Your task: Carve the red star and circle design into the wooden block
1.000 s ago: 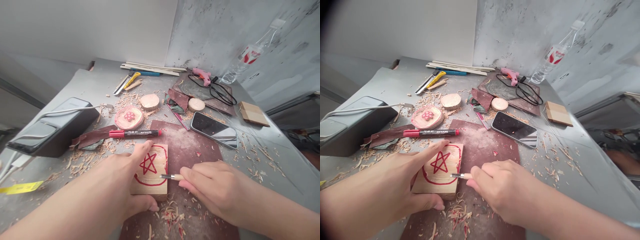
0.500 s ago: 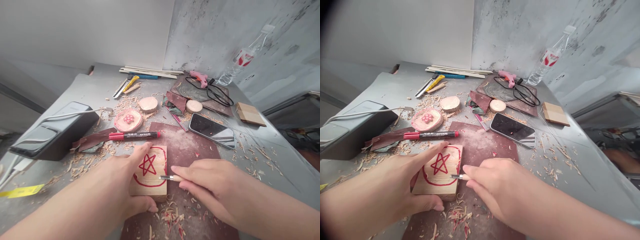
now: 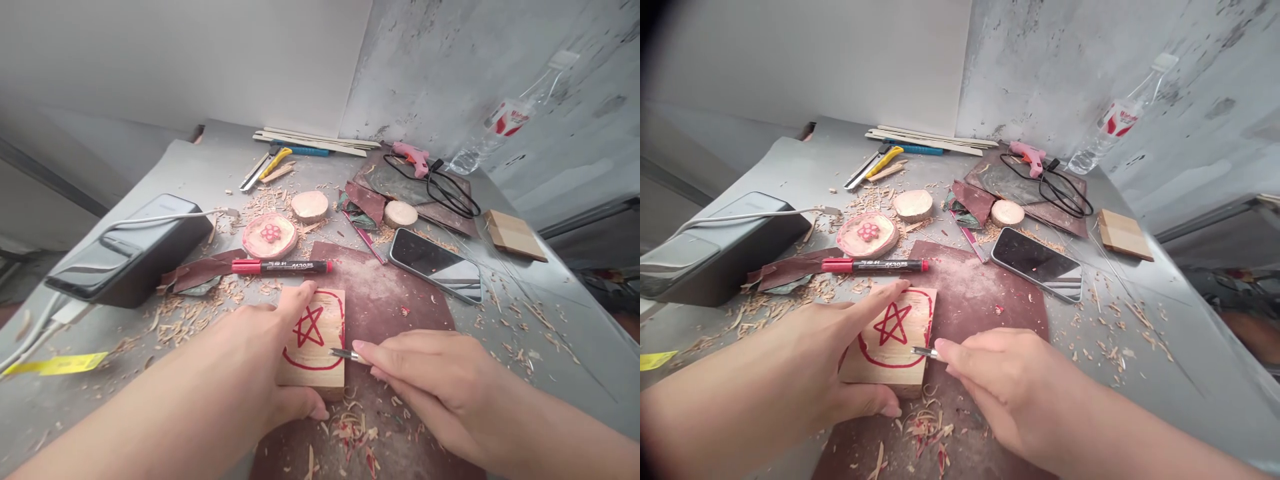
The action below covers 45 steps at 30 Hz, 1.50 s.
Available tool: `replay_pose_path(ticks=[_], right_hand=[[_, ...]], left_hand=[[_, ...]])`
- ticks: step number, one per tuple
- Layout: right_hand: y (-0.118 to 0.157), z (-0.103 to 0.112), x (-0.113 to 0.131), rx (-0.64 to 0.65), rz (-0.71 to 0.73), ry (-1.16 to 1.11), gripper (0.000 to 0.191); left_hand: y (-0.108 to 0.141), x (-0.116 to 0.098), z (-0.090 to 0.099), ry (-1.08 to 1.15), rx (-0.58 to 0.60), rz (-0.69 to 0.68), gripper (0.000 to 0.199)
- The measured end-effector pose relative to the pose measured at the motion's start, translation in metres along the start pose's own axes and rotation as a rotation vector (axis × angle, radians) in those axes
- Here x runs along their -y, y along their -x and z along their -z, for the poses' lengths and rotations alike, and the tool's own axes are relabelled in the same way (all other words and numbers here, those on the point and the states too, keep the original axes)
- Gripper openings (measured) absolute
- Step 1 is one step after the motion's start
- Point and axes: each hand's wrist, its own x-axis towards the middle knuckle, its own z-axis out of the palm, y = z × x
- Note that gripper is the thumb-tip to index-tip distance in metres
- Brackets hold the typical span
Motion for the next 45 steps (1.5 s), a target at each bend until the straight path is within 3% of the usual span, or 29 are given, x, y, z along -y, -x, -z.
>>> replay_pose_path(ticks=[6, 10, 12, 17, 22, 26, 34, 41, 45], right_hand=[[0.004, -0.002, -0.001, -0.020, 0.146, 0.225, 0.047], [-0.002, -0.001, 0.000, 0.008, 0.026, 0.012, 0.039], [-0.001, -0.002, -0.002, 0.011, 0.034, -0.008, 0.038], [0.008, -0.007, -0.006, -0.038, 0.160, 0.222, 0.046], [0.003, -0.010, -0.001, -0.039, 0.008, -0.044, 0.039], [-0.001, -0.013, -0.003, -0.076, -0.013, -0.152, 0.034], [0.008, -0.020, -0.003, -0.044, 0.014, 0.015, 0.051], [-0.001, 0.007, 0.006, 0.054, -0.094, -0.068, 0.037], [-0.004, 0.007, 0.007, 0.033, -0.161, -0.141, 0.034]], left_hand=[[0.000, 0.005, 0.000, 0.001, 0.028, 0.007, 0.126], [0.001, 0.005, 0.003, 0.011, 0.055, -0.025, 0.109], [0.000, 0.005, 0.003, 0.008, 0.060, -0.029, 0.105], [0.000, 0.007, 0.001, 0.003, 0.063, -0.011, 0.120], [0.001, 0.007, 0.002, 0.009, 0.086, 0.010, 0.119], [0.001, 0.003, 0.004, -0.017, 0.083, 0.013, 0.116], [0.000, -0.006, 0.007, -0.034, 0.135, 0.054, 0.126], [-0.002, 0.008, -0.004, 0.006, 0.007, -0.014, 0.130], [0.001, 0.004, -0.001, 0.005, 0.002, -0.003, 0.120]])
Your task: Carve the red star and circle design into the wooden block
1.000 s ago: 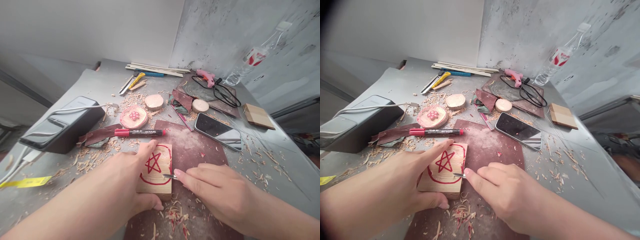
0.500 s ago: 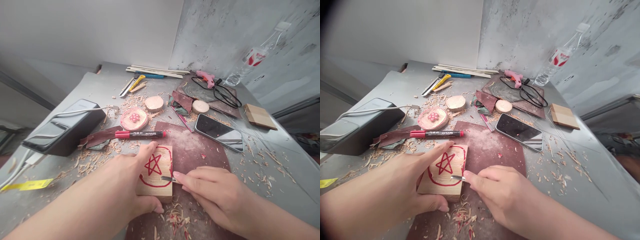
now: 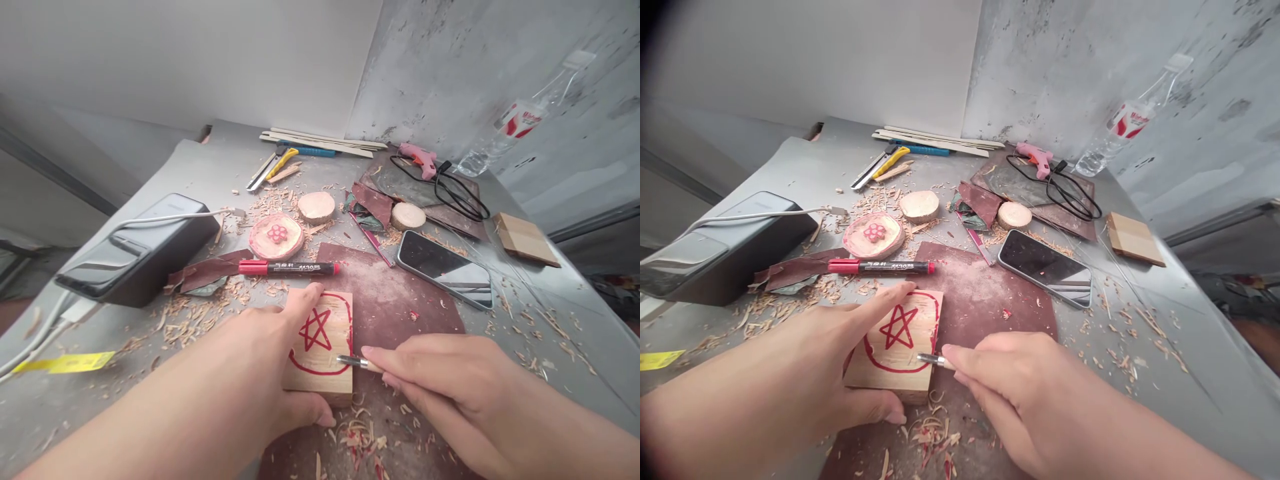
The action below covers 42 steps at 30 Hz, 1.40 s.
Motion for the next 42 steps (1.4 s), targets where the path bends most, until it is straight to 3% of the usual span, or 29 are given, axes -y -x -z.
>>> replay_pose_path(ticks=[5, 9, 12, 18, 23, 27, 30, 35, 42], right_hand=[[0.000, -0.010, -0.006, 0.000, 0.068, 0.020, 0.036], [-0.002, -0.021, -0.006, -0.040, 0.145, 0.059, 0.041], [-0.008, -0.026, -0.002, 0.016, 0.168, 0.051, 0.043], [-0.005, -0.010, 0.003, 0.011, 0.104, 0.130, 0.042], [-0.003, 0.005, 0.000, 0.010, 0.108, 0.204, 0.038], [-0.004, 0.000, -0.008, 0.002, 0.193, 0.239, 0.036], [-0.003, -0.012, -0.014, -0.057, 0.239, 0.279, 0.038], [-0.004, -0.025, -0.015, -0.053, 0.261, 0.114, 0.037], [-0.008, -0.003, -0.015, -0.150, 0.151, 0.021, 0.034]], left_hand=[[0.004, -0.003, 0.005, 0.083, 0.047, -0.022, 0.097], [0.002, 0.000, 0.001, 0.030, 0.011, -0.043, 0.113], [0.000, 0.002, -0.003, 0.065, 0.011, -0.060, 0.121], [0.002, -0.001, 0.001, 0.168, 0.057, -0.092, 0.107], [-0.003, 0.000, -0.004, 0.124, 0.013, -0.063, 0.115], [-0.005, 0.001, -0.005, -0.029, -0.032, -0.031, 0.130], [-0.002, 0.000, -0.005, -0.067, -0.059, -0.027, 0.129], [-0.002, 0.006, -0.013, -0.060, -0.090, -0.068, 0.130], [0.001, 0.016, -0.014, -0.077, -0.152, -0.188, 0.114]])
